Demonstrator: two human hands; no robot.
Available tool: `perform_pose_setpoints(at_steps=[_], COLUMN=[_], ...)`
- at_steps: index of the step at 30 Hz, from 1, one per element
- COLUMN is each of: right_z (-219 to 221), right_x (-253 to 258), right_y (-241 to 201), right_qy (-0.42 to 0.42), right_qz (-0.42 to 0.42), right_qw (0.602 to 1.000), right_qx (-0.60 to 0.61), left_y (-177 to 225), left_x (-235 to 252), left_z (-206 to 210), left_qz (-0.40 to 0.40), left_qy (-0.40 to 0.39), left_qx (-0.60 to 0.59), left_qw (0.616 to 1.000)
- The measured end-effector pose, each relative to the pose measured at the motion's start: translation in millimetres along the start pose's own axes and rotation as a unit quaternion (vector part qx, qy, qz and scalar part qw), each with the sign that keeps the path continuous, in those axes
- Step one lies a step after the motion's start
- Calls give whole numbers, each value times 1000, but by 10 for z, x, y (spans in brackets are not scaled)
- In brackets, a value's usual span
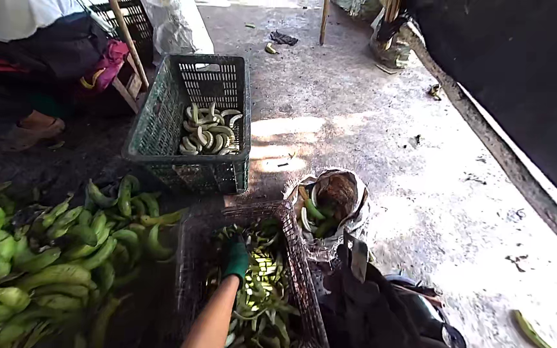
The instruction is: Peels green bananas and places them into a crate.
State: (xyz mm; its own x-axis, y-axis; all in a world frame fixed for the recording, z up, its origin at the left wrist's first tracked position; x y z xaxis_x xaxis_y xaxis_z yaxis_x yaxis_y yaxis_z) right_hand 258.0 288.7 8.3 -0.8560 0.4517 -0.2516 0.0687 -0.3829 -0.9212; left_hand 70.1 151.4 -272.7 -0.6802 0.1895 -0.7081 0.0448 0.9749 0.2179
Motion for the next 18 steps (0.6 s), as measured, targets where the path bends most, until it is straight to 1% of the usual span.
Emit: perform_pose_setpoints(at_steps=[2,4,6,9,10,11,12,13,15,17,18], right_z=[30,42,37,46,42,42,49,47,58,68,83], right_x=[47,78,98,95,102,104,100,91,79,72,64], right_y=[8,93,167,361,397,414,415,414,414,447,475], right_qy=[15,2,-30,-60,-67,-67,-61,-58,-52,-66,-84], right_qz=[13,-2,-28,-77,-89,-98,-99,-92,-54,0,22], right_qw=[1000,1000,999,995,993,993,993,994,997,998,996], right_qx=[-1,0,9,32,28,20,13,10,-4,-14,-21], left_y=[48,0,-33,-73,-81,-106,-146,-193,-294,-401,-454], left_x=[-24,-99,-140,-400,-508,-592,-686,-820,-1250,-1735,-1915], left_z=[105,110,144,216,215,193,119,-14,-429,-890,-1044], left_qz=[-20,-9,30,84,97,114,132,153,226,292,321], left_qy=[10,-5,-43,-96,-101,-93,-89,-87,-86,-74,-49], left_qx=[-3,-22,-40,0,-11,-52,-122,-215,-392,-471,-505], left_qw=[1000,1000,998,992,990,988,980,961,887,829,799])
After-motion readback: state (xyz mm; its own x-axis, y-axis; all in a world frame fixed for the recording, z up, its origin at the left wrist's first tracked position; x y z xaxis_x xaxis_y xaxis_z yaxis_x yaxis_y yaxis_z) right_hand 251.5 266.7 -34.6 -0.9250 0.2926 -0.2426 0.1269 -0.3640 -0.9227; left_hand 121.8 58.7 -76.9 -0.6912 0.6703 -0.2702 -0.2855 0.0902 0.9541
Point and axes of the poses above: each hand's wrist, its own x-axis towards the middle knuckle, its own z-axis out of the palm, y = z × x, the point moved 2 cm from there along x, towards the middle knuckle, and after that the axes turned 11 degrees about -y, right-handed, at the moved point
